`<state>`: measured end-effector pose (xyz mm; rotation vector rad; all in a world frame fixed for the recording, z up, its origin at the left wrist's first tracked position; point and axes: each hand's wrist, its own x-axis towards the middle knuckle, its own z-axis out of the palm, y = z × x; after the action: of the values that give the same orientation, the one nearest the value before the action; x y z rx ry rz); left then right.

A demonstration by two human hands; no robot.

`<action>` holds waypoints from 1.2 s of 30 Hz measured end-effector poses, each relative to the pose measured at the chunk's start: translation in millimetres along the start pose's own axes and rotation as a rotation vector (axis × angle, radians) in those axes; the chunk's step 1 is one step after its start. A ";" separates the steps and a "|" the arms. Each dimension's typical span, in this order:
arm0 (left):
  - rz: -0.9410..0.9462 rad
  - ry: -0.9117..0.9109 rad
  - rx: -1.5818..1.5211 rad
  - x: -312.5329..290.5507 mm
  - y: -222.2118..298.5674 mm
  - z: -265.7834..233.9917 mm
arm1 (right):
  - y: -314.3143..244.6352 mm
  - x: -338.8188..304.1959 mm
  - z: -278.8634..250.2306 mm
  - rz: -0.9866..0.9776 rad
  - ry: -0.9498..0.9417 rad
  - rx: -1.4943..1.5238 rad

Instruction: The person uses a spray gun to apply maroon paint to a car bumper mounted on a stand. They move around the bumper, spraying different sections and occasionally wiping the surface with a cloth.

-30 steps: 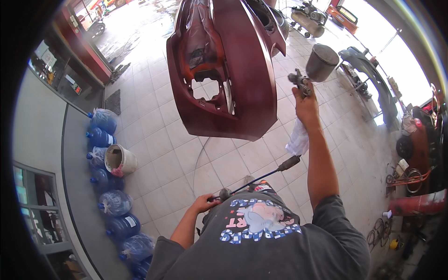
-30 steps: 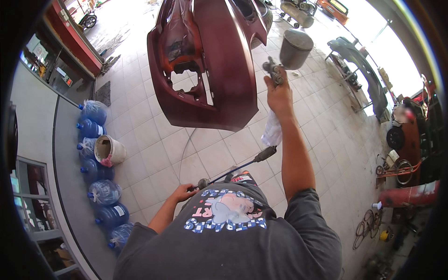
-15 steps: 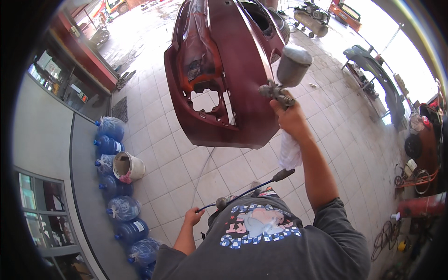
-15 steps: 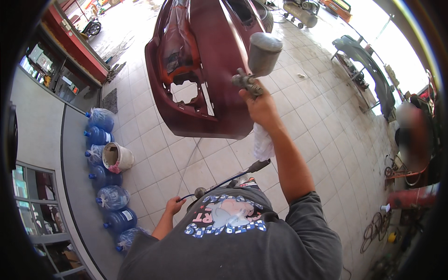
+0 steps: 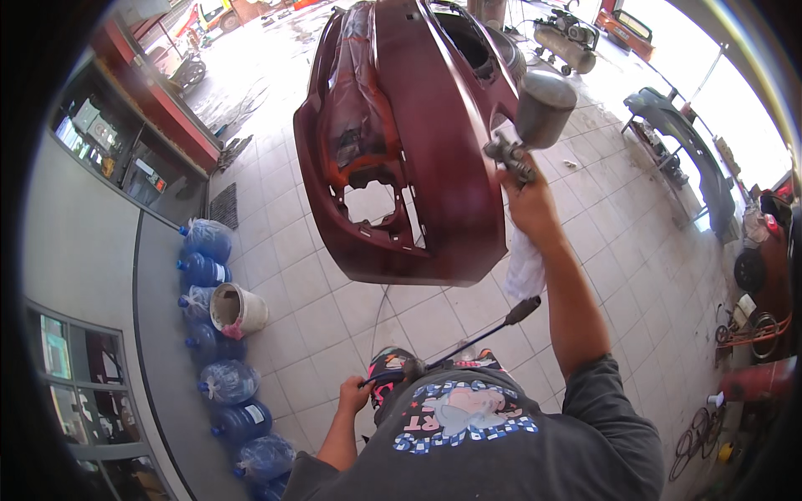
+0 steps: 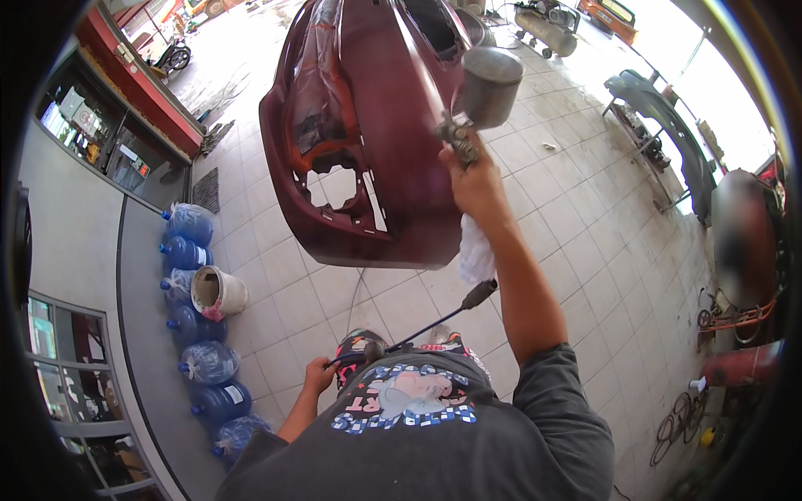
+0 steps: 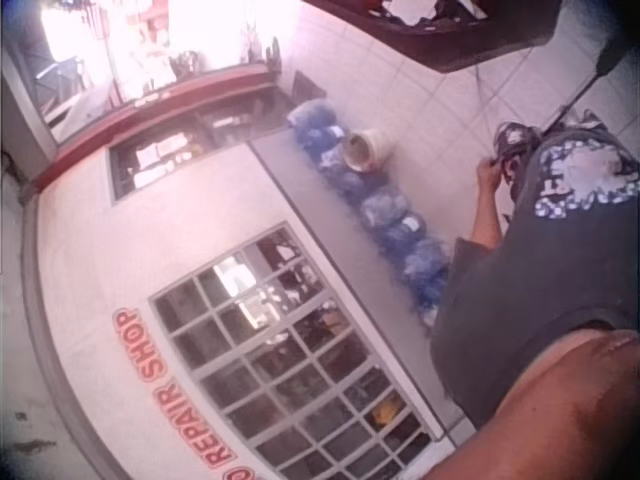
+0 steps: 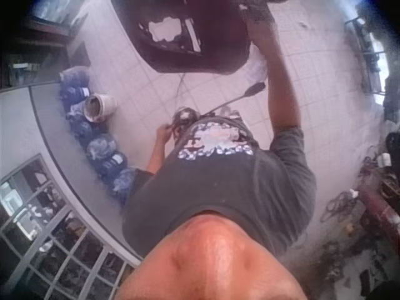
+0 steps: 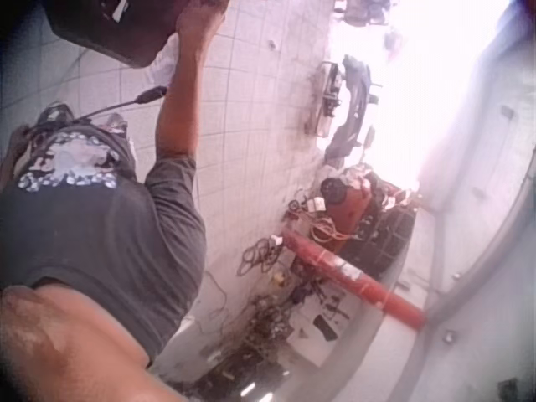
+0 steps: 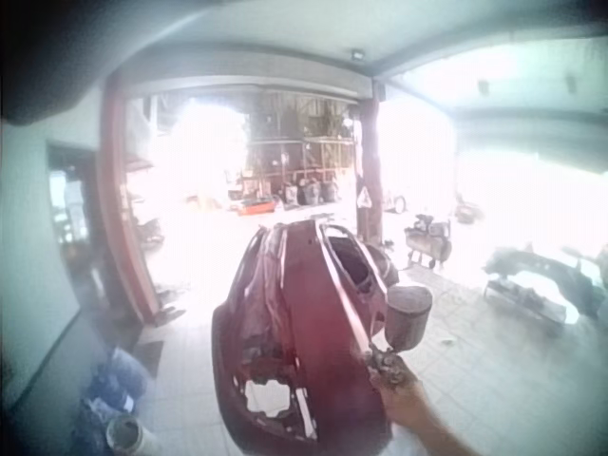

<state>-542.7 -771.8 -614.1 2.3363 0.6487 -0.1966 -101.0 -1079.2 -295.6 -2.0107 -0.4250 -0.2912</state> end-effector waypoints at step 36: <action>0.516 0.489 -0.807 40.7 109.8 -281.5 | -125.1 66.5 74.5 0.306 -0.275 0.171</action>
<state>-462.8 -638.6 -351.8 1.6643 0.2397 0.7546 -91.1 -948.7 -203.5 -1.9174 -0.2942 0.2071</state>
